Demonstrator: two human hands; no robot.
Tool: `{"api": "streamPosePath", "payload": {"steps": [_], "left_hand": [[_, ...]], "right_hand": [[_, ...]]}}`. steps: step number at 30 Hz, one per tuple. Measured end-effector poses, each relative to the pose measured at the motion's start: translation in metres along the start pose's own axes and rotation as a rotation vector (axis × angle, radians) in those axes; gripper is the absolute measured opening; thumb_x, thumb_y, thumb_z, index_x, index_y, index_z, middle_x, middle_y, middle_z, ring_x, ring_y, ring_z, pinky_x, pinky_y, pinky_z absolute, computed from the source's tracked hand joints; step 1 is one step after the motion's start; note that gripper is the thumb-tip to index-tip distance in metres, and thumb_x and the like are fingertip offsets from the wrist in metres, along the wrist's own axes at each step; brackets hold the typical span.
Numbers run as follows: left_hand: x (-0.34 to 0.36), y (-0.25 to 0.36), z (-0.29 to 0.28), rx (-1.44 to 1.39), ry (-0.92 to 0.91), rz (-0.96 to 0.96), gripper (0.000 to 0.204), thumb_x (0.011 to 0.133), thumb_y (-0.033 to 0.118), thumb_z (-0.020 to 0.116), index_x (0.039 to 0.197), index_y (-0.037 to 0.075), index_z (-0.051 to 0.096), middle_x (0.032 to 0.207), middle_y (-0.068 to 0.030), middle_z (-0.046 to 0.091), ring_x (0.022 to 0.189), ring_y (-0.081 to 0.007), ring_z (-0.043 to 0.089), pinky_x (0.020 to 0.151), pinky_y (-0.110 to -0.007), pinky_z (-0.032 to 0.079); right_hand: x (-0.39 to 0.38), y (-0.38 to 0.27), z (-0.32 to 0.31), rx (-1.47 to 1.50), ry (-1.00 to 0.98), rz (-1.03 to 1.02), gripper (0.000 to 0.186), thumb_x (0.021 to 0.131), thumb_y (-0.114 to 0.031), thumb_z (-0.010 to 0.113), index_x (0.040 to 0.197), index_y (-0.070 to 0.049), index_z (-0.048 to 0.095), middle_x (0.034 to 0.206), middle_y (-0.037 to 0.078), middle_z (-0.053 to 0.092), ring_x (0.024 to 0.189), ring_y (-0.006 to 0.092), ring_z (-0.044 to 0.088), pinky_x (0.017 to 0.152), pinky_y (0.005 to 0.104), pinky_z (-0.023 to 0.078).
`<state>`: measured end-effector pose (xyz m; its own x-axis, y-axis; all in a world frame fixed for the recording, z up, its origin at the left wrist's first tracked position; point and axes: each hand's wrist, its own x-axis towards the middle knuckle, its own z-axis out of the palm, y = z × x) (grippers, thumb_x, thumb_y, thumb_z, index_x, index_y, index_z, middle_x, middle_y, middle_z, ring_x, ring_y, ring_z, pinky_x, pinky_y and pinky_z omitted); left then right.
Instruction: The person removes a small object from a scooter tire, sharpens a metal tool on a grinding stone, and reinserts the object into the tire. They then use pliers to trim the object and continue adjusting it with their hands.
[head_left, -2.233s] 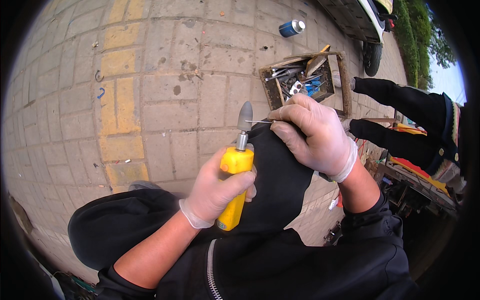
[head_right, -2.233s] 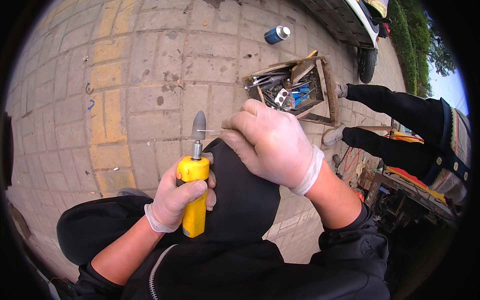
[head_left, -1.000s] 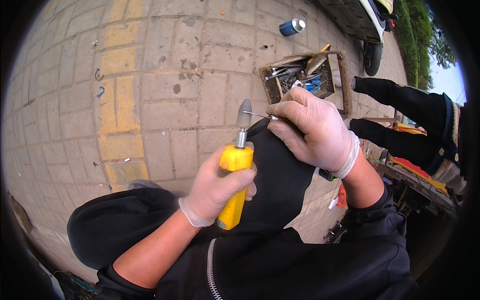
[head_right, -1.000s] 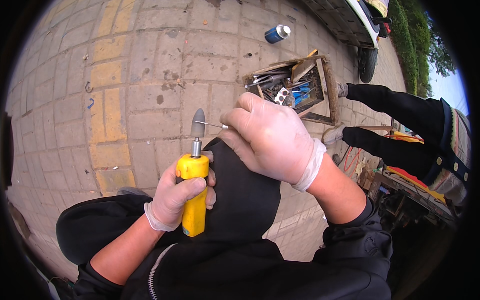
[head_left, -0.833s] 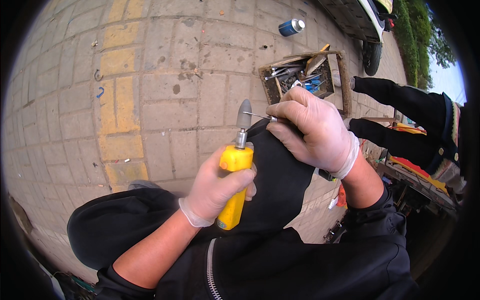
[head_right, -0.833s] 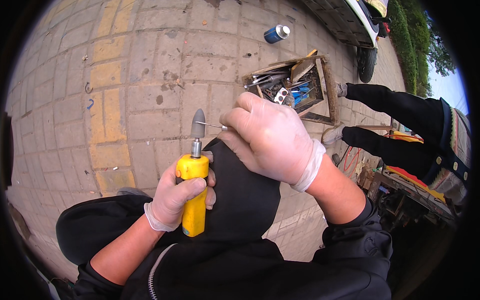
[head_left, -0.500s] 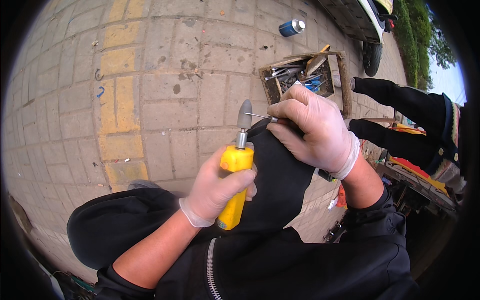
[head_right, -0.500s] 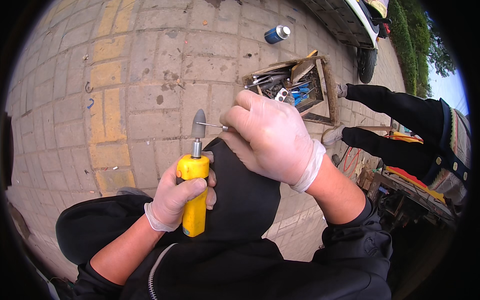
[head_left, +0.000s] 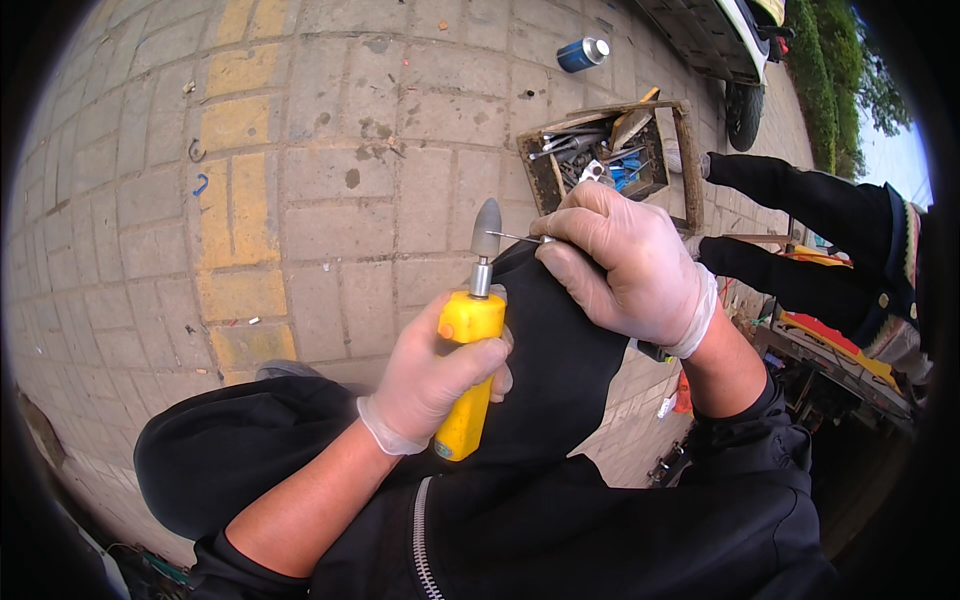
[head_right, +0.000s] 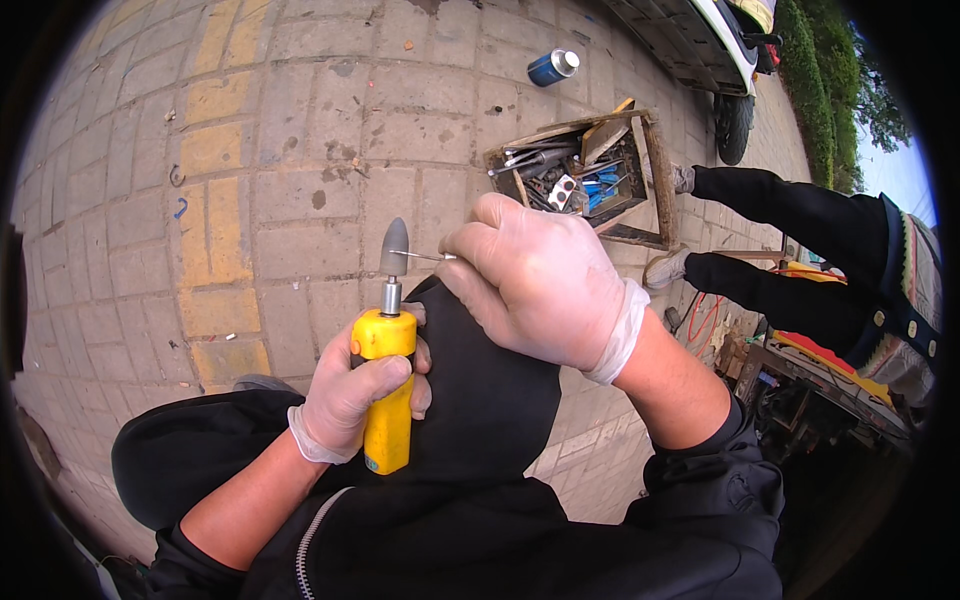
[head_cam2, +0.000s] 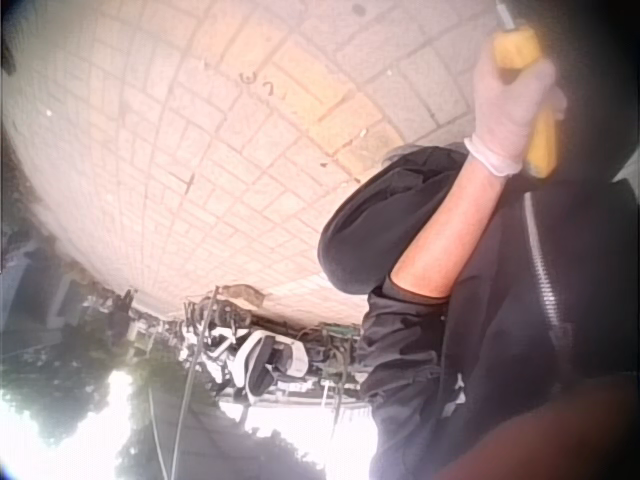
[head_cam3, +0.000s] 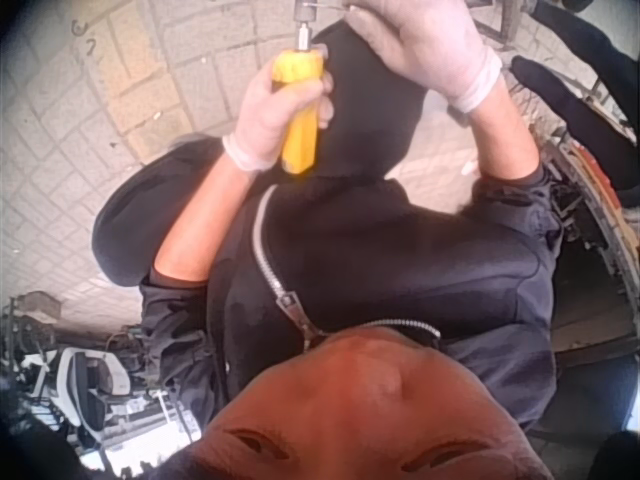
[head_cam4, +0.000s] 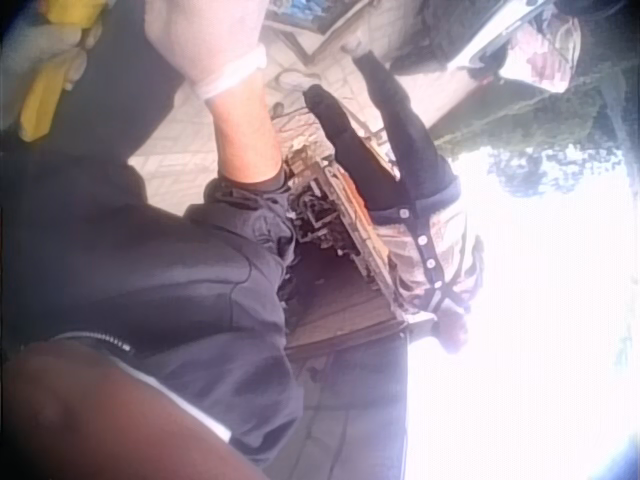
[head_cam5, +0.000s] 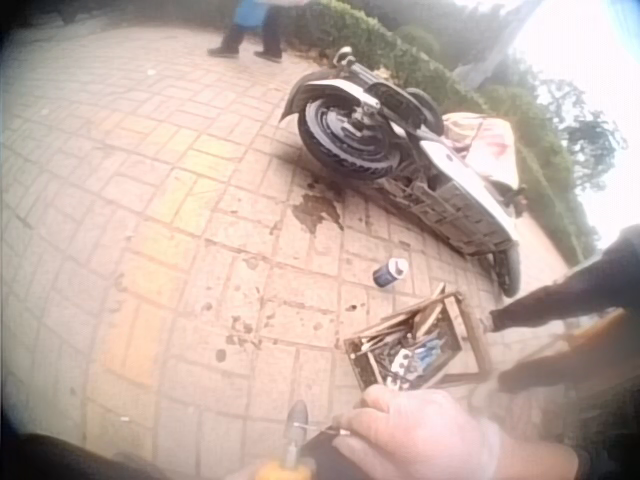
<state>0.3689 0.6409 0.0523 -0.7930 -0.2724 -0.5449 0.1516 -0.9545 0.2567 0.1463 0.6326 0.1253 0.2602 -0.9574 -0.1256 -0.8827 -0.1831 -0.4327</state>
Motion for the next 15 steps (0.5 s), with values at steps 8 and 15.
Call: {"api": "streamPosePath", "payload": {"steps": [8, 15], "left_hand": [[-0.0001, -0.0009, -0.0004, -0.002, 0.005, -0.001, 0.053, 0.085, 0.020, 0.073, 0.130, 0.004, 0.050, 0.097, -0.0083, 0.061, 0.072, -0.0206, 0.064, 0.069, -0.035, 0.054], [0.0013, -0.0001, -0.0014, -0.010, 0.003, -0.002, 0.053, 0.085, 0.021, 0.073, 0.130, 0.004, 0.050, 0.097, -0.0080, 0.061, 0.072, -0.0201, 0.065, 0.069, -0.035, 0.054]], "right_hand": [[-0.0004, -0.0010, -0.0012, -0.023, -0.047, 0.039, 0.012, 0.087, -0.016, 0.069, 0.086, -0.004, 0.066, 0.077, 0.012, 0.056, 0.065, 0.0314, 0.063, 0.055, 0.0394, 0.051], [0.0019, -0.0028, 0.0001, 0.149, 0.034, 0.138, 0.022, 0.080, -0.007, 0.078, 0.097, -0.001, 0.064, 0.079, 0.010, 0.054, 0.066, 0.0250, 0.059, 0.059, 0.0333, 0.049]]}}
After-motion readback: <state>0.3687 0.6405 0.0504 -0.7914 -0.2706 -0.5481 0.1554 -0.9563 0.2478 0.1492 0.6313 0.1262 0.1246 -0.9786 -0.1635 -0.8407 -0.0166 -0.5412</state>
